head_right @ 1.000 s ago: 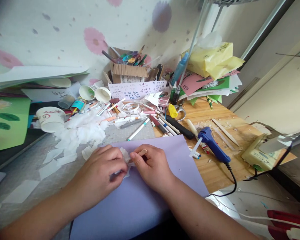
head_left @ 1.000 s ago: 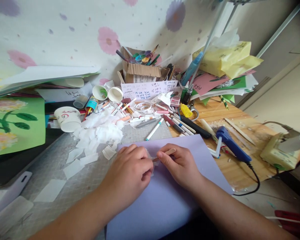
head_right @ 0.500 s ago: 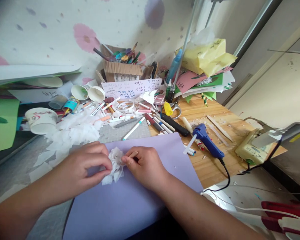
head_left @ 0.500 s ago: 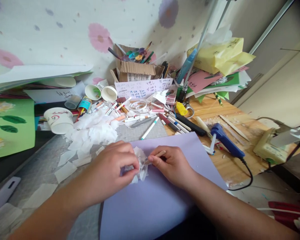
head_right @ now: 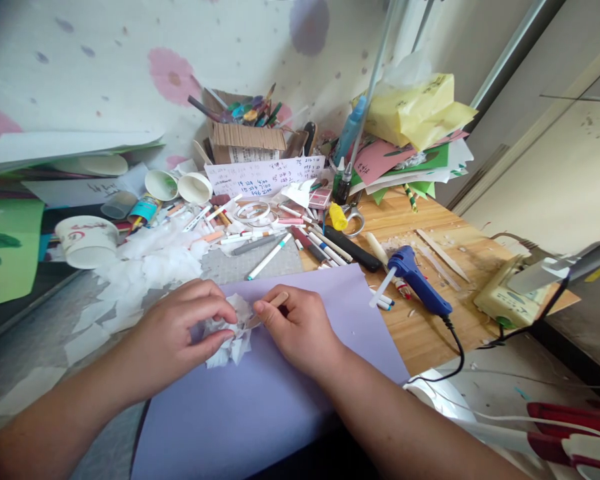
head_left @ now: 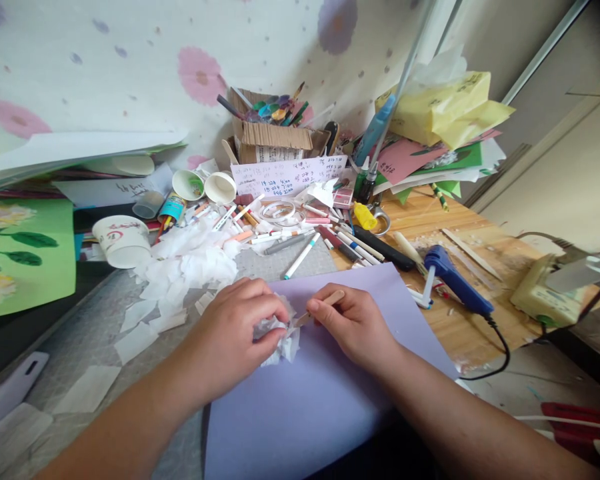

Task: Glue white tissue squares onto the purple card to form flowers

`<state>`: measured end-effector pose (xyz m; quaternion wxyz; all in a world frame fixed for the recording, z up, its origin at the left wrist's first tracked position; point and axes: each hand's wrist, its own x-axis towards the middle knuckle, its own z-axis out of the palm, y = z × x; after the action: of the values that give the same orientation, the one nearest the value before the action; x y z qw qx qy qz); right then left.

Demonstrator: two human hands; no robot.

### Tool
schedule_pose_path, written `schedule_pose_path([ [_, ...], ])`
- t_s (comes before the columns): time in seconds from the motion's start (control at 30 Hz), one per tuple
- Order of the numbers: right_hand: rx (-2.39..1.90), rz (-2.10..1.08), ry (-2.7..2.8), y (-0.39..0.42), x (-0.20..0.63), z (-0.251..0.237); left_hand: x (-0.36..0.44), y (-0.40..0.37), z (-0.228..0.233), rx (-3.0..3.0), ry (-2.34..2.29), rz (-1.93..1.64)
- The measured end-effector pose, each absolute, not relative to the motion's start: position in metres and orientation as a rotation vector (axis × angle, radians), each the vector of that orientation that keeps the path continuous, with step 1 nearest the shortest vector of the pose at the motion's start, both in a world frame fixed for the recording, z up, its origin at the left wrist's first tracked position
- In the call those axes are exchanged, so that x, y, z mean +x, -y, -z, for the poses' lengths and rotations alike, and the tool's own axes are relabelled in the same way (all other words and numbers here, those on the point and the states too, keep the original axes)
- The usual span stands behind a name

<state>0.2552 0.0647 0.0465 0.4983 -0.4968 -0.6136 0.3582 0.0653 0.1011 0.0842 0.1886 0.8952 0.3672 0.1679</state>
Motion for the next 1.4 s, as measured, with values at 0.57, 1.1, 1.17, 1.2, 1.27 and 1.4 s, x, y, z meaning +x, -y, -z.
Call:
schedule_pose_path([
  [0.57, -1.130, -0.882, 1.608, -0.064, 0.253, -0.048, 0.062, -0.104, -0.085, 2.579, -1.012, -0.298],
  [1.1, -1.118, -0.971, 1.232, -0.066, 0.258, -0.042, 0.005, -0.153, -0.083, 2.635, -1.560, -0.144],
  [1.17, -1.114, -0.977, 1.226, -0.066, 0.258, -0.042, 0.011, -0.151, -0.080, 2.585, -1.670, -0.120],
  [1.2, -1.111, -0.979, 1.227, -0.066, 0.258, -0.041, 0.014, -0.150, -0.078, 2.543, -1.726, -0.120],
  [1.27, -1.113, -0.981, 1.237, -0.066, 0.259, -0.041, 0.017, -0.149, -0.078, 2.476, -1.789, -0.125],
  [1.4, -1.106, -0.985, 1.234, -0.066, 0.259, -0.041, 0.009, -0.151, -0.086, 2.436, -1.735, -0.045],
])
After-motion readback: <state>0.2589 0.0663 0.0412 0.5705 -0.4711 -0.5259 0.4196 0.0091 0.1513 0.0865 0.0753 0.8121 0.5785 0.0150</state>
